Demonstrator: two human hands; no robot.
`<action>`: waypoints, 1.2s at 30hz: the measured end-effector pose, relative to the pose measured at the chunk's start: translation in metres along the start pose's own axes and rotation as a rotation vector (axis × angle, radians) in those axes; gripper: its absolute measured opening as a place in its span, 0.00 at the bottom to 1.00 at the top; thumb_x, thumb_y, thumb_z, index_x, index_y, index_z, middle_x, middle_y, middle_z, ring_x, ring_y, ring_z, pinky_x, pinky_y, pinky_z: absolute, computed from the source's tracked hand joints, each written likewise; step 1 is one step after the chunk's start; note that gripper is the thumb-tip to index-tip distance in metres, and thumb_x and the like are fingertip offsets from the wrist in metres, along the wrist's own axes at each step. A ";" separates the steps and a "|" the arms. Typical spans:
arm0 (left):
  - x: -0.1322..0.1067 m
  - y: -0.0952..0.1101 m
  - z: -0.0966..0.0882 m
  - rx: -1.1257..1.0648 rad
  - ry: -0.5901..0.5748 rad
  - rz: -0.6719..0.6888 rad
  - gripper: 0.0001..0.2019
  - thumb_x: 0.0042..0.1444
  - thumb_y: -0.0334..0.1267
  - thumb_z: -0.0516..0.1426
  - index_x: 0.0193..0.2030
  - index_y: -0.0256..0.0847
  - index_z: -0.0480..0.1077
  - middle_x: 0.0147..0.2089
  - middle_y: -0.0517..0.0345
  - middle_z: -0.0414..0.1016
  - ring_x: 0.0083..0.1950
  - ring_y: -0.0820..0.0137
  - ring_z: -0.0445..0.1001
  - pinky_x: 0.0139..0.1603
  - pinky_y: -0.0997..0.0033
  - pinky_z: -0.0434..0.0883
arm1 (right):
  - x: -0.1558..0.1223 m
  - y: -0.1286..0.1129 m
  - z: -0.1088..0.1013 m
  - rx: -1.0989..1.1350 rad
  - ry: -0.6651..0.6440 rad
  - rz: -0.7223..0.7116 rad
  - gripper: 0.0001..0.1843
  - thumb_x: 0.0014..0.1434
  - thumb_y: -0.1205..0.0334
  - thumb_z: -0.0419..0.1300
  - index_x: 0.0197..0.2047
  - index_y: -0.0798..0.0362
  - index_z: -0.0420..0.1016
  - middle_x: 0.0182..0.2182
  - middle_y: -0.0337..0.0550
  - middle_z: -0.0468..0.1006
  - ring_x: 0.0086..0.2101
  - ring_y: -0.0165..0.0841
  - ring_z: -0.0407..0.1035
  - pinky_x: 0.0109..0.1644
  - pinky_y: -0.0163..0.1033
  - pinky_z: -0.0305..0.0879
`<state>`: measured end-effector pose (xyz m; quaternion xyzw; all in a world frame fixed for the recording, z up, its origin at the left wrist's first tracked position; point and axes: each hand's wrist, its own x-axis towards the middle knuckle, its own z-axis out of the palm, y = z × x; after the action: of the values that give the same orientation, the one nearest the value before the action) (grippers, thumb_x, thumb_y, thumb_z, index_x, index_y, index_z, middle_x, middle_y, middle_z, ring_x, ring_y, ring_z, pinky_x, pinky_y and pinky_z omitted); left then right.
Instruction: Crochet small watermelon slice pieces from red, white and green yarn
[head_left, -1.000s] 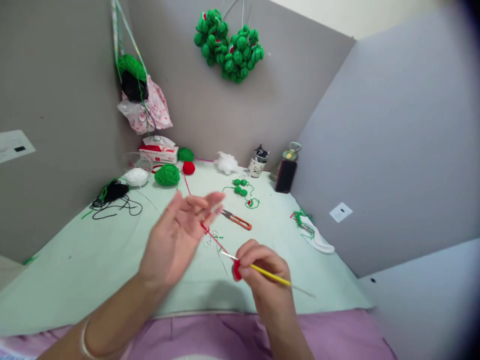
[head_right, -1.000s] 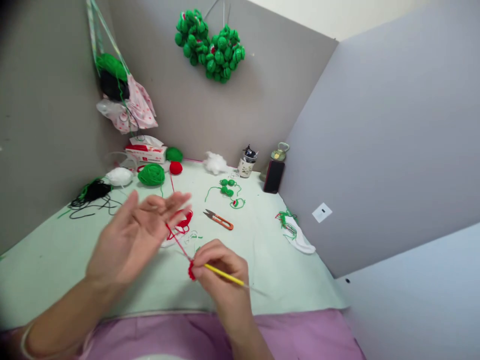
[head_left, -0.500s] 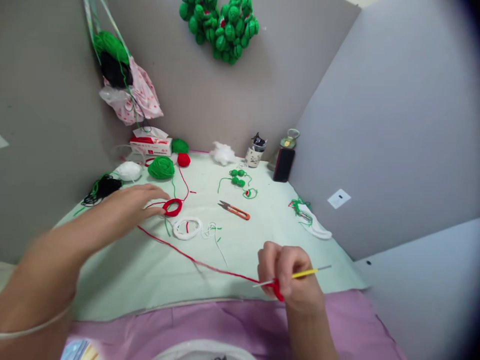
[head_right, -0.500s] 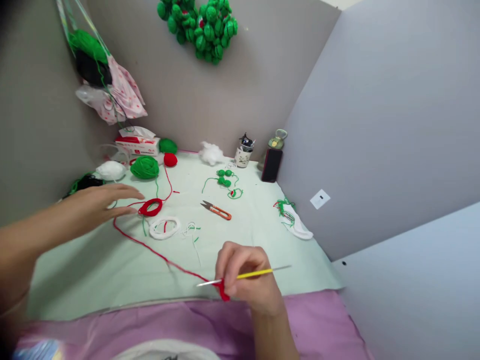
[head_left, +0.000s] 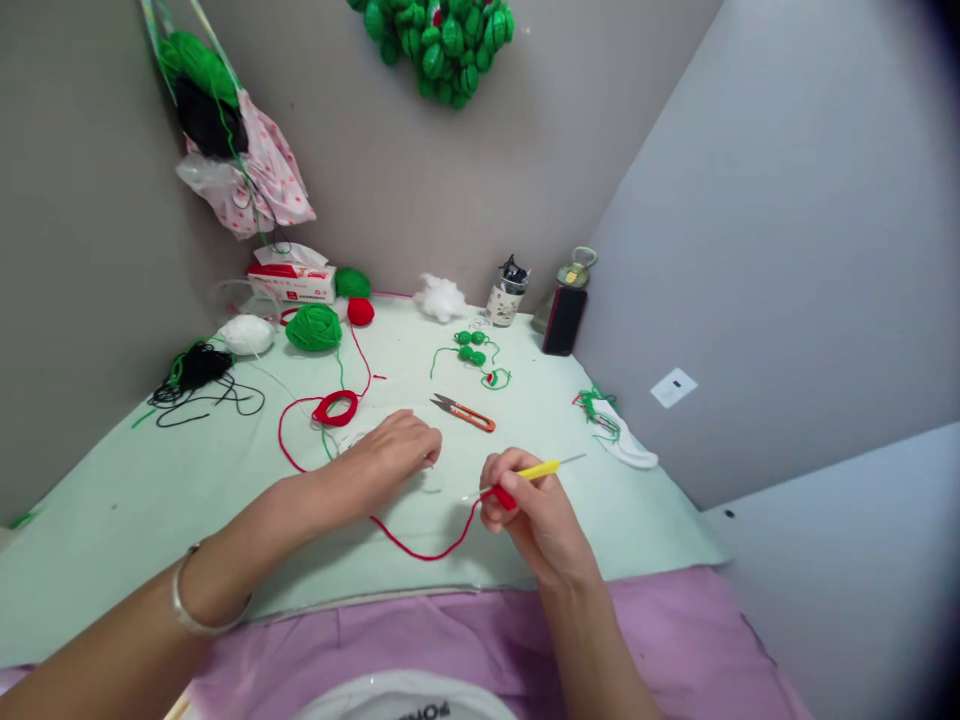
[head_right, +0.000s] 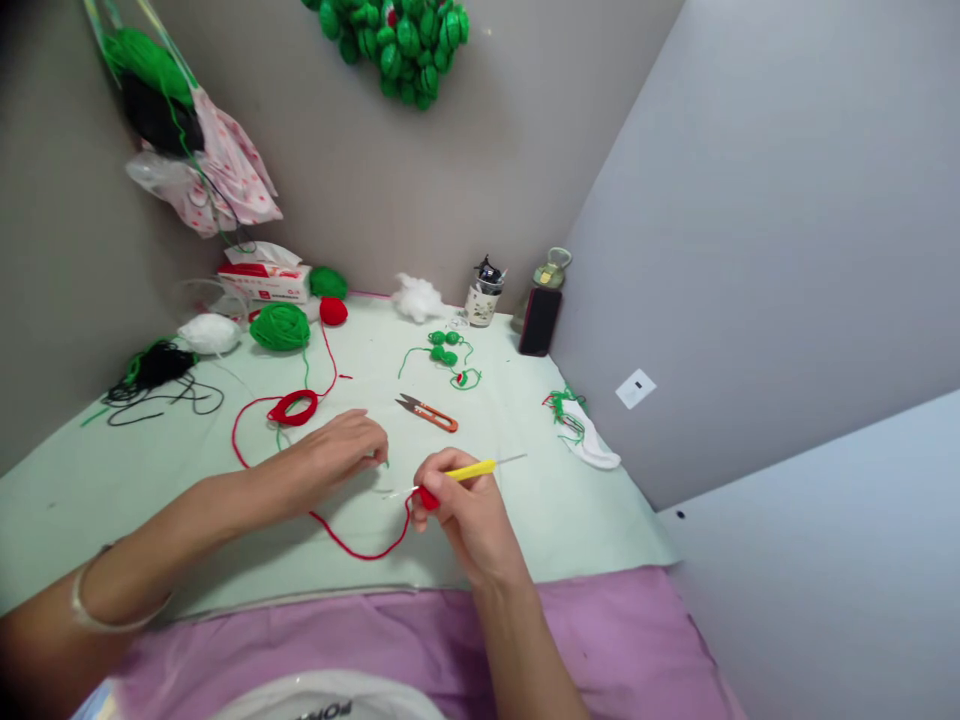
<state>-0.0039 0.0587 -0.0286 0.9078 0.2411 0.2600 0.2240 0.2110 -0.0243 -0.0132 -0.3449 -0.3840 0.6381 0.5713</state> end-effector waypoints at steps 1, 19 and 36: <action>0.001 0.003 -0.005 0.007 -0.014 -0.001 0.11 0.64 0.25 0.50 0.39 0.46 0.67 0.35 0.63 0.70 0.38 0.67 0.68 0.68 0.48 0.61 | 0.002 0.001 0.000 -0.024 0.023 0.029 0.16 0.49 0.53 0.77 0.30 0.53 0.77 0.21 0.32 0.72 0.18 0.24 0.65 0.22 0.32 0.63; -0.016 -0.042 -0.083 0.168 0.372 -0.395 0.09 0.59 0.42 0.63 0.40 0.40 0.74 0.40 0.53 0.74 0.53 0.50 0.73 0.70 0.36 0.55 | 0.010 0.008 0.003 -0.206 0.094 0.185 0.18 0.45 0.51 0.78 0.28 0.56 0.79 0.16 0.34 0.74 0.17 0.26 0.68 0.23 0.32 0.64; 0.009 0.064 0.004 -0.910 0.587 -0.262 0.23 0.72 0.46 0.52 0.25 0.45 0.75 0.51 0.54 0.84 0.70 0.53 0.69 0.77 0.44 0.52 | -0.006 0.008 0.018 -0.214 0.047 0.080 0.13 0.52 0.54 0.75 0.31 0.54 0.81 0.19 0.34 0.75 0.19 0.26 0.68 0.25 0.33 0.66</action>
<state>0.0254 0.0120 0.0057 0.5714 0.2677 0.5497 0.5474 0.1920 -0.0320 -0.0120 -0.4338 -0.4224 0.6075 0.5142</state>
